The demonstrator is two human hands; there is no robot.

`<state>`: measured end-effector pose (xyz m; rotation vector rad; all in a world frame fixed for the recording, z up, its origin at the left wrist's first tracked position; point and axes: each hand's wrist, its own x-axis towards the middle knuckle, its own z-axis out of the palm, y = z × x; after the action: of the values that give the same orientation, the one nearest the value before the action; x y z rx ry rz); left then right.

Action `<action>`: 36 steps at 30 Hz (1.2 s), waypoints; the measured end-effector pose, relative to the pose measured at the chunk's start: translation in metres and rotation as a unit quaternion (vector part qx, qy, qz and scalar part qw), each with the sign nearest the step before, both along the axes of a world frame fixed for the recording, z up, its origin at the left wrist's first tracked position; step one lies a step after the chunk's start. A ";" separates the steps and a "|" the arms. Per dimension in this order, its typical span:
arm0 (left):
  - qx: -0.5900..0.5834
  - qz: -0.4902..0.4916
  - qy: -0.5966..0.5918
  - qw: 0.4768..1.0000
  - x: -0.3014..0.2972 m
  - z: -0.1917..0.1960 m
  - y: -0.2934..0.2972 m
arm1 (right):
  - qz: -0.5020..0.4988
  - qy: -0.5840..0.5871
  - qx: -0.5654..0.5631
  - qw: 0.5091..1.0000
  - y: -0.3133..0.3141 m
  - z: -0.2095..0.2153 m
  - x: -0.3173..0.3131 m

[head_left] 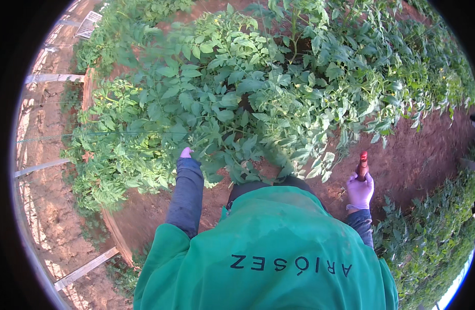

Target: The person walks between rows of tomato plants in a greenhouse and uses a small red handheld cutter to harvest ripe red tomatoes. They reach into the foliage, cut the stems, and collect the tomatoes in their hand, moving along the row as they work.

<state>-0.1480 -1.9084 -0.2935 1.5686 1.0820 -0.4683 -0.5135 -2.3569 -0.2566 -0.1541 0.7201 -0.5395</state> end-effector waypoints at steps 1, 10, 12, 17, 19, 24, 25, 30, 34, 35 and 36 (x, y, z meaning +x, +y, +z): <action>-0.086 0.074 -0.043 0.993 -0.001 -0.006 0.004 | 0.006 -0.002 0.004 1.000 -0.004 -0.003 0.001; -0.120 -0.642 0.049 0.756 -0.084 0.077 0.007 | 0.036 -0.022 0.038 0.998 -0.017 -0.008 0.005; -0.040 -0.643 -0.004 0.765 -0.097 0.063 0.011 | 0.054 -0.030 0.054 0.997 -0.016 -0.009 0.008; -0.209 -0.320 -0.024 0.924 -0.103 0.065 -0.026 | 0.095 -0.022 0.055 0.994 0.006 -0.008 0.028; -0.316 -0.107 -0.058 0.941 -0.084 0.060 -0.046 | 0.123 -0.022 0.036 0.991 0.019 -0.007 0.041; -0.302 0.188 -0.115 0.927 -0.012 0.014 -0.057 | 0.174 0.005 -0.023 0.984 0.066 0.018 0.088; -0.300 0.212 -0.109 0.924 -0.002 0.001 -0.055 | 0.173 0.043 -0.074 0.981 0.080 0.021 0.099; -0.299 0.122 -0.112 0.940 0.009 -0.022 -0.033 | 0.309 0.000 -0.293 0.905 0.147 0.054 0.176; -0.323 0.148 -0.032 0.934 0.010 -0.018 -0.009 | 0.312 0.052 -0.439 0.841 0.199 0.043 0.238; -0.348 0.140 -0.027 0.927 0.006 -0.021 0.003 | 0.338 0.130 -0.519 0.774 0.213 0.059 0.251; -0.349 0.134 -0.024 0.927 0.003 -0.027 0.011 | 0.320 0.116 -0.561 0.754 0.225 0.047 0.262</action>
<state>-0.1449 -1.8969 -0.3200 0.7881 0.9305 -0.5469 -0.2511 -2.1318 -0.2096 -1.5756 0.4416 -0.2155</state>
